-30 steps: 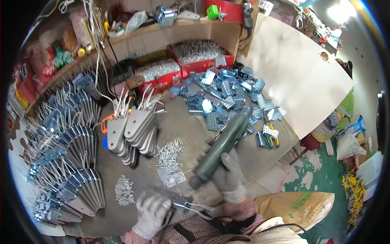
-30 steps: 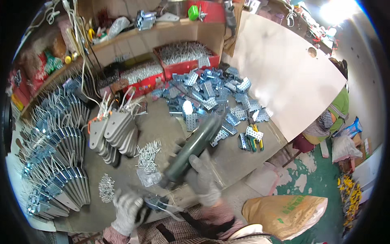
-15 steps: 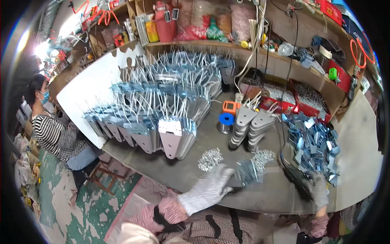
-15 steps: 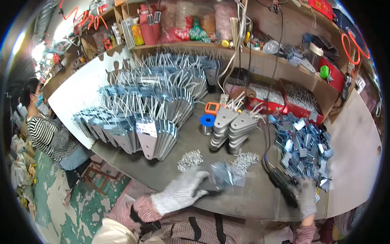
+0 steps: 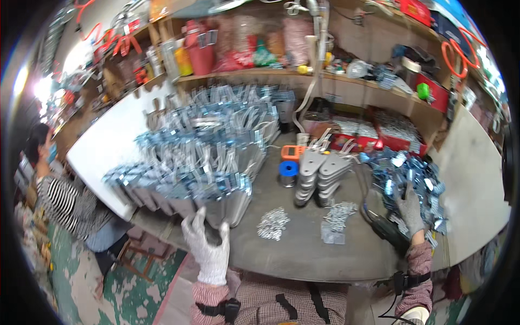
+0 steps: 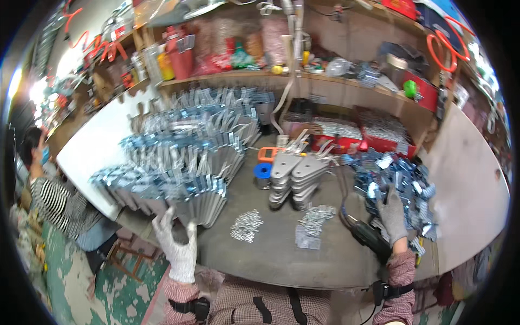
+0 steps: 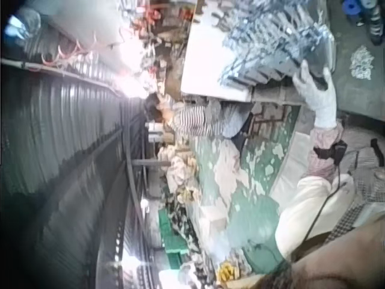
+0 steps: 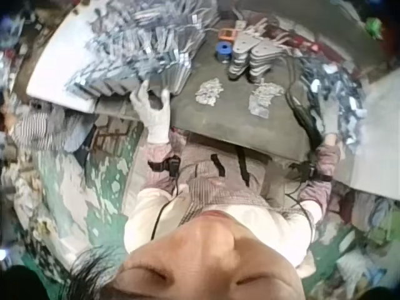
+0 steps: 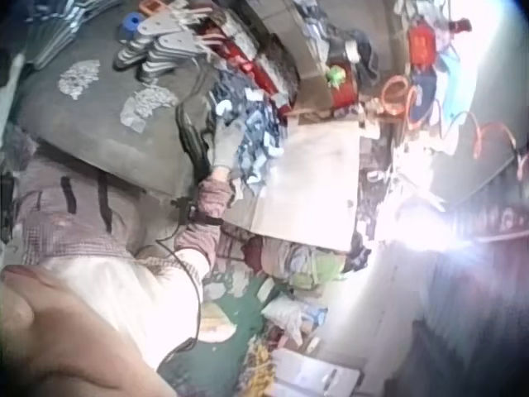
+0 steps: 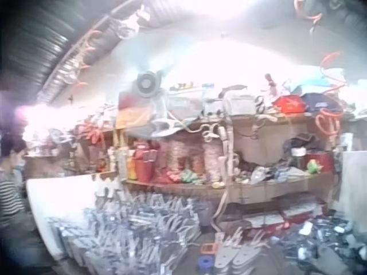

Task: Assembly of metal brackets using an electric screwdriver to secure components.

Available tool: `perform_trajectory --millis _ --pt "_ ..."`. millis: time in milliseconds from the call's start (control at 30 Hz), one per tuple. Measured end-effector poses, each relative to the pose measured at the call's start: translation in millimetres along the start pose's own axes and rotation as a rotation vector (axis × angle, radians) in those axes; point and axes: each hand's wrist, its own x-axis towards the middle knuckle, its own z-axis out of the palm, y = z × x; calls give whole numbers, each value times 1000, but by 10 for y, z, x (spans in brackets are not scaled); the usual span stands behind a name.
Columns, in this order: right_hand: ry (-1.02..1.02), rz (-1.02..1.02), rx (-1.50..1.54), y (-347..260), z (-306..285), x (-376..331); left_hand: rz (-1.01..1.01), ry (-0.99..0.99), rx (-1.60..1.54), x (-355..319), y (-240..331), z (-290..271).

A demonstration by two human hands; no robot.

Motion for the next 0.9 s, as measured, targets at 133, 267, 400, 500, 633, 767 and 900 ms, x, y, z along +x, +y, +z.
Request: perform_trajectory --millis 133,267,400,500,633,767,900 --pt "-212 -178 139 -1103 -550 -610 393 -269 -171 312 892 376" --pt "-507 -397 149 -1108 -361 -1129 481 -428 40 855 1584 1597" --pt "-433 -284 186 -1157 -176 -1272 241 -736 125 1158 1437 2090" --pt "-377 -253 201 -1032 -29 -1337 345 -692 164 1153 1494 2088" --pt "-357 -159 202 -937 -49 -1371 398 -651 -541 774 1457 1473" --pt "-312 -118 471 -797 126 -1172 748 -1203 -454 54 1210 945" --pt "-212 -186 527 -1402 -363 -1007 831 -1275 -319 -419 900 1017"
